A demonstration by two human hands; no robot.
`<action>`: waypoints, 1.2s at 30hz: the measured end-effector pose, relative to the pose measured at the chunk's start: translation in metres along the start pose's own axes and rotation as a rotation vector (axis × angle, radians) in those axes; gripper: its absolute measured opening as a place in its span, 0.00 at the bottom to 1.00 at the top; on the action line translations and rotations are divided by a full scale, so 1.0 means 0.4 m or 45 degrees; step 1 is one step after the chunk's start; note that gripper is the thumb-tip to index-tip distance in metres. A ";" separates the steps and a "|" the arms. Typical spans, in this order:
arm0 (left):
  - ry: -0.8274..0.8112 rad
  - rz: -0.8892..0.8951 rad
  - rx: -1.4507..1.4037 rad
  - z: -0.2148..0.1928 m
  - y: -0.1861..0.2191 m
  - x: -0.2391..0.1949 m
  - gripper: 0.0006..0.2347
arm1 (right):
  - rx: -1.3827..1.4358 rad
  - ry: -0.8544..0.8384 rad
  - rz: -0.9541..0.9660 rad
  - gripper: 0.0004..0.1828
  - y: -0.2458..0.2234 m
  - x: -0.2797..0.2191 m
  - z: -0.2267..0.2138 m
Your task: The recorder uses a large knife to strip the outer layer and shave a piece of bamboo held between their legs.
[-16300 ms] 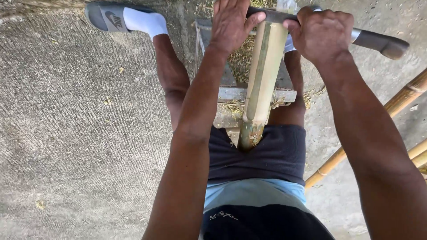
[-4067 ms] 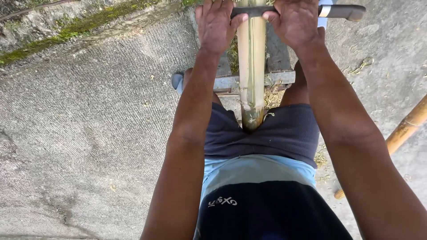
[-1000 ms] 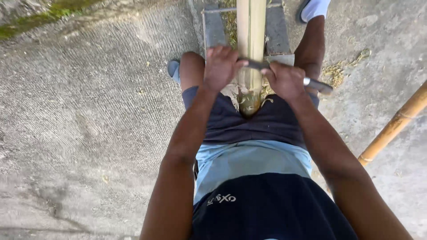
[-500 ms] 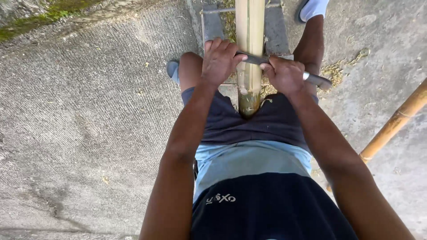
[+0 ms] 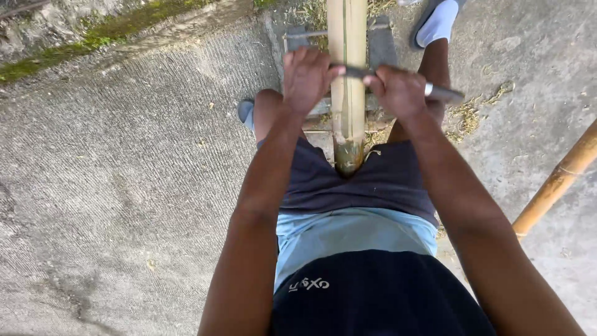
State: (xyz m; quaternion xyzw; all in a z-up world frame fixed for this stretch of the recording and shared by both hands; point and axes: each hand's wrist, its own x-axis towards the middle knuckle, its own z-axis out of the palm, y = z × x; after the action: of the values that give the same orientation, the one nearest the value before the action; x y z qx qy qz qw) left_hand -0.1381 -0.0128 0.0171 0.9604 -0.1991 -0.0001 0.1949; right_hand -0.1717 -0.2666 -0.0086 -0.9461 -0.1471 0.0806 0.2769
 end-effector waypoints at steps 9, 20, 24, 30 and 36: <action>0.221 -0.113 0.022 -0.009 0.010 0.037 0.16 | -0.114 0.060 -0.214 0.28 0.028 0.102 -0.053; 0.103 -0.272 -0.042 -0.020 0.076 -0.069 0.15 | -0.176 -0.100 -0.179 0.31 -0.018 0.015 -0.063; 0.074 -0.256 -0.014 -0.016 0.097 -0.121 0.16 | -0.160 -0.305 -0.060 0.29 -0.031 -0.031 -0.049; -0.067 -0.319 -0.101 0.014 0.178 -0.258 0.16 | -0.058 -0.264 -0.026 0.25 -0.059 -0.209 -0.031; -0.037 -0.237 -0.064 -0.007 0.208 -0.282 0.16 | -0.091 -0.191 -0.055 0.22 -0.066 -0.263 -0.038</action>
State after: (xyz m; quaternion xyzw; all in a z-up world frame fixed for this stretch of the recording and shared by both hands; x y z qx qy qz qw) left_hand -0.2735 -0.0392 0.0420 0.9694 -0.1119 -0.0371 0.2151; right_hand -0.2736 -0.2871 0.0262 -0.9434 -0.1904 0.1398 0.2328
